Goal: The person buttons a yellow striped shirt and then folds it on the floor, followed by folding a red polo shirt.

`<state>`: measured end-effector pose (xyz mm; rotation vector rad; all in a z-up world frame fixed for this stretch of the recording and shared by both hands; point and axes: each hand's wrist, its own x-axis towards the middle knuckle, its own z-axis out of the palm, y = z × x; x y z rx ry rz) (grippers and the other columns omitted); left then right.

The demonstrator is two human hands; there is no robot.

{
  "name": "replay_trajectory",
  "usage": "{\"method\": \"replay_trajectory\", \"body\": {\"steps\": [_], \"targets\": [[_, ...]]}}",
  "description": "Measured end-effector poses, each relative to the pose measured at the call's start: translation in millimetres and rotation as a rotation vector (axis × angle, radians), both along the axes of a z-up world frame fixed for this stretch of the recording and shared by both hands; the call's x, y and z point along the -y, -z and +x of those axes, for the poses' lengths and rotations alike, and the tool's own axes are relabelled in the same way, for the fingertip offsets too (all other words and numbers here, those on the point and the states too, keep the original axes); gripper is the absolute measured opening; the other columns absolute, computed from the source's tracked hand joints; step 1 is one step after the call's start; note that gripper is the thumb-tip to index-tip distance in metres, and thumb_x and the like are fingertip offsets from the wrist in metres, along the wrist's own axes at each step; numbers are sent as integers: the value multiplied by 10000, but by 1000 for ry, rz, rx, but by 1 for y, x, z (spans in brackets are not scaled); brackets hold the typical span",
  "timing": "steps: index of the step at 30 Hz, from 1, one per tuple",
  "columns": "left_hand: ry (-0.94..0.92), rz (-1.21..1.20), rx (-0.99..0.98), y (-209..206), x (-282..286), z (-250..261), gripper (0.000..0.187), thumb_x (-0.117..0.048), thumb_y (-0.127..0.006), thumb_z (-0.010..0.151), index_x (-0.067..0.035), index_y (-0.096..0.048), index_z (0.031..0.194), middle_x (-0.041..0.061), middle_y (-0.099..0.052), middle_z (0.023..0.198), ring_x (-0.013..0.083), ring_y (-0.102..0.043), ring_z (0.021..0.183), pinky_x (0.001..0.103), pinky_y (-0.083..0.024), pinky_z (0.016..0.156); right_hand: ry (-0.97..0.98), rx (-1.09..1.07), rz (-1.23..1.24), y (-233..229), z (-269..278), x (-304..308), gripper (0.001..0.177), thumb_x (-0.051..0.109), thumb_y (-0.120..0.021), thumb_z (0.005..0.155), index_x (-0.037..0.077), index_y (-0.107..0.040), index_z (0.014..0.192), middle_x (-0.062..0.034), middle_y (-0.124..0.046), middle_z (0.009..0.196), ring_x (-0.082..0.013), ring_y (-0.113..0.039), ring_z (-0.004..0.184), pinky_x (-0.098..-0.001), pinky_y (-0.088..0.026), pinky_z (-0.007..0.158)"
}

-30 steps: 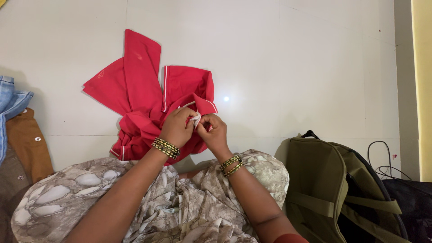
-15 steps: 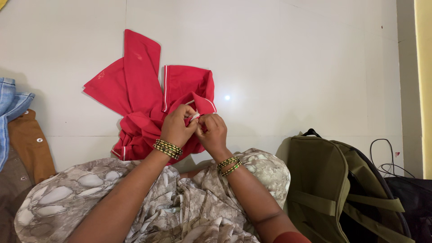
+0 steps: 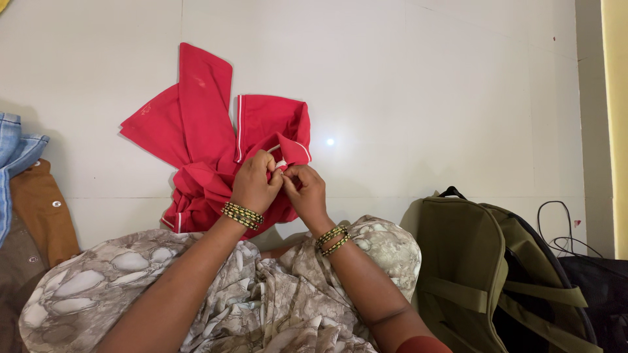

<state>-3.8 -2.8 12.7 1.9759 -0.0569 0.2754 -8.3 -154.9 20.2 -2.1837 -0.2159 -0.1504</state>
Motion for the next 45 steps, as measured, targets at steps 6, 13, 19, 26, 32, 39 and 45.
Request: {"method": "replay_trajectory", "body": {"steps": [6, 13, 19, 26, 32, 39, 45], "targets": [[8, -15, 18, 6, 0, 2, 285, -41, -732, 843, -50, -456, 914, 120, -599, 807, 358, -630, 803, 471, -510, 689, -13, -171, 184, 21, 2, 9, 73, 21, -742, 926, 6, -683, 966, -32, -707, 897, -70, -669, 770, -238, -565, 702], [30, -19, 13, 5, -2, 3, 276, -42, -729, 851, -49, -459, 907, 123, -593, 794, 362, -621, 787, 477, -496, 677, -70, -402, 509, 29, 4, 14, 49, 45, -668, 1002, -2, -671, 1014, 13, -695, 945, -35, -617, 858, -218, -541, 779], [60, -13, -14, 3, -3, 4, 263, -43, -717, 845, -46, -465, 919, 119, -599, 824, 361, -625, 831, 480, -497, 712, -75, -580, 706, 22, 10, 17, 95, 90, -626, 1031, 14, -676, 1007, 31, -669, 927, -39, -568, 848, -218, -499, 790], [111, 9, 29, 1, -5, 4, 247, -30, -706, 854, -49, -472, 934, 116, -605, 842, 360, -619, 855, 481, -492, 742, -72, -697, 816, 21, 14, 23, 95, 114, -635, 1033, 38, -677, 994, 16, -670, 891, -54, -558, 797, -222, -481, 766], [155, 40, 155, -4, -6, 5, 248, 0, -680, 834, -50, -472, 960, 120, -602, 860, 365, -598, 834, 482, -484, 750, -77, -743, 865, 25, 16, 27, 114, 137, -638, 1028, 37, -683, 997, 4, -682, 884, -66, -576, 789, -237, -484, 754], [208, 149, 225, -17, -10, 5, 146, -27, -643, 904, -61, -515, 966, 114, -608, 865, 347, -597, 842, 472, -493, 761, -92, -844, 975, 27, 18, 30, 88, 122, -618, 1026, 61, -668, 987, 3, -690, 908, -92, -619, 813, -270, -516, 794], [211, 178, 249, -23, -13, 4, 107, -51, -642, 921, -63, -543, 959, 93, -639, 878, 325, -615, 863, 458, -507, 782, -95, -900, 1022, 31, 21, 36, 86, 102, -614, 1031, 75, -663, 966, 8, -674, 893, -90, -620, 816, -281, -521, 788]]}}
